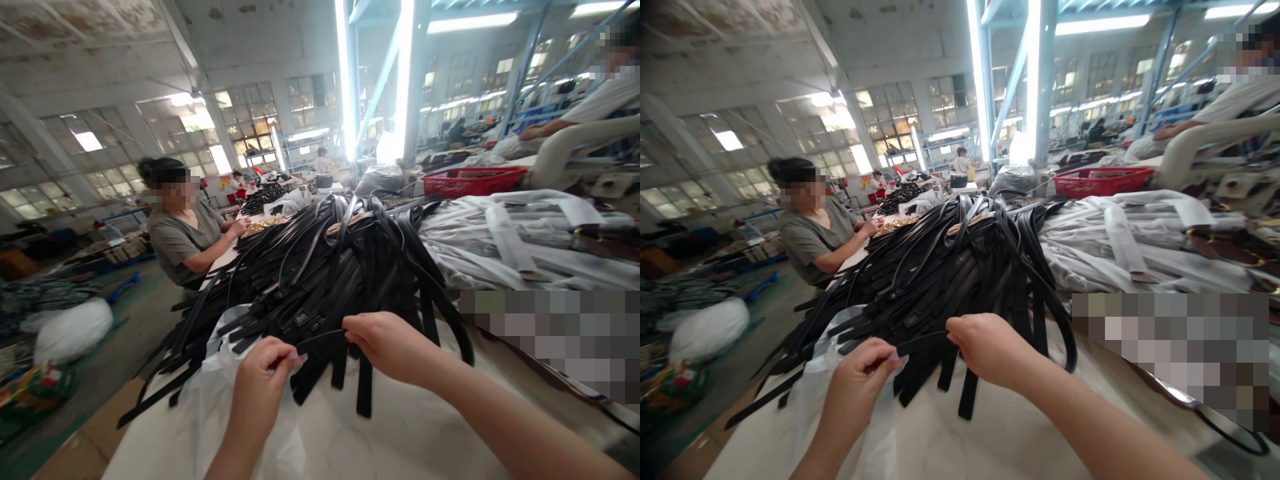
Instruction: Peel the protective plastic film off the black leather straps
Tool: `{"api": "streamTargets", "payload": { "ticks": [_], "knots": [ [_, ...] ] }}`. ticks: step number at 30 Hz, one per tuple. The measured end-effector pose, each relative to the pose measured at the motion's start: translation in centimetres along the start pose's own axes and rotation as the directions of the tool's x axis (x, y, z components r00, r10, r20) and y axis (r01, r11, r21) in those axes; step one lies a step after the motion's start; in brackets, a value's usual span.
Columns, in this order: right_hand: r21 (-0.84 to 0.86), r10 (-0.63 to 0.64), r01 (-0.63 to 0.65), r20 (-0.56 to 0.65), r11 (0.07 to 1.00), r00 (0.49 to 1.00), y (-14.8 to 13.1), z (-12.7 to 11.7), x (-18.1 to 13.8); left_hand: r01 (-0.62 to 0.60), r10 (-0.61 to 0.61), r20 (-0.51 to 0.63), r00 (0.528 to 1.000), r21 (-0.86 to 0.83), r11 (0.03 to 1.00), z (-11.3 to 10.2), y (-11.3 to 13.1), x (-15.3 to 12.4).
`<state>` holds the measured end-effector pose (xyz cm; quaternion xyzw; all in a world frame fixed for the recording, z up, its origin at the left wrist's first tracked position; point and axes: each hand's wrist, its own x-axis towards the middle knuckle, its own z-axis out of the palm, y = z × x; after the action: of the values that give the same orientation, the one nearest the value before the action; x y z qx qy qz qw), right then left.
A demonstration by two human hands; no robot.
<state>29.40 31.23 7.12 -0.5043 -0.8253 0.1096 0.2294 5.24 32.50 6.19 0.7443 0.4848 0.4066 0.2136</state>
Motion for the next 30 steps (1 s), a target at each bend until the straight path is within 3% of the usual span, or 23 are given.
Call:
{"api": "streamTargets", "payload": {
  "ticks": [11, 20, 25, 30],
  "knots": [
    [-0.021, -0.025, 0.024, -0.033, 0.999, 0.999, 0.0, 0.1, -0.1, -0.007, 0.007, 0.006, 1.0, 0.039, 0.999, 0.0, 0.0, -0.1],
    [-0.224, 0.003, 0.008, 0.048, 0.975, 0.999, -0.1, 0.2, 0.0, -0.057, 0.054, 0.041, 0.998, 0.075, 0.996, 0.0, 0.0, 0.0],
    [-0.227, -0.052, 0.079, 0.121, 0.971, 0.991, -0.5, 0.1, -0.2, -0.138, 0.111, 0.192, 0.975, 0.133, 0.981, 0.4, 0.1, 0.0],
    [-0.184, -0.181, 0.224, 0.221, 0.957, 0.958, -2.2, 2.0, -0.6, -0.205, 0.133, 0.377, 0.917, 0.158, 0.966, 1.4, 0.3, -0.6]
  ]
}}
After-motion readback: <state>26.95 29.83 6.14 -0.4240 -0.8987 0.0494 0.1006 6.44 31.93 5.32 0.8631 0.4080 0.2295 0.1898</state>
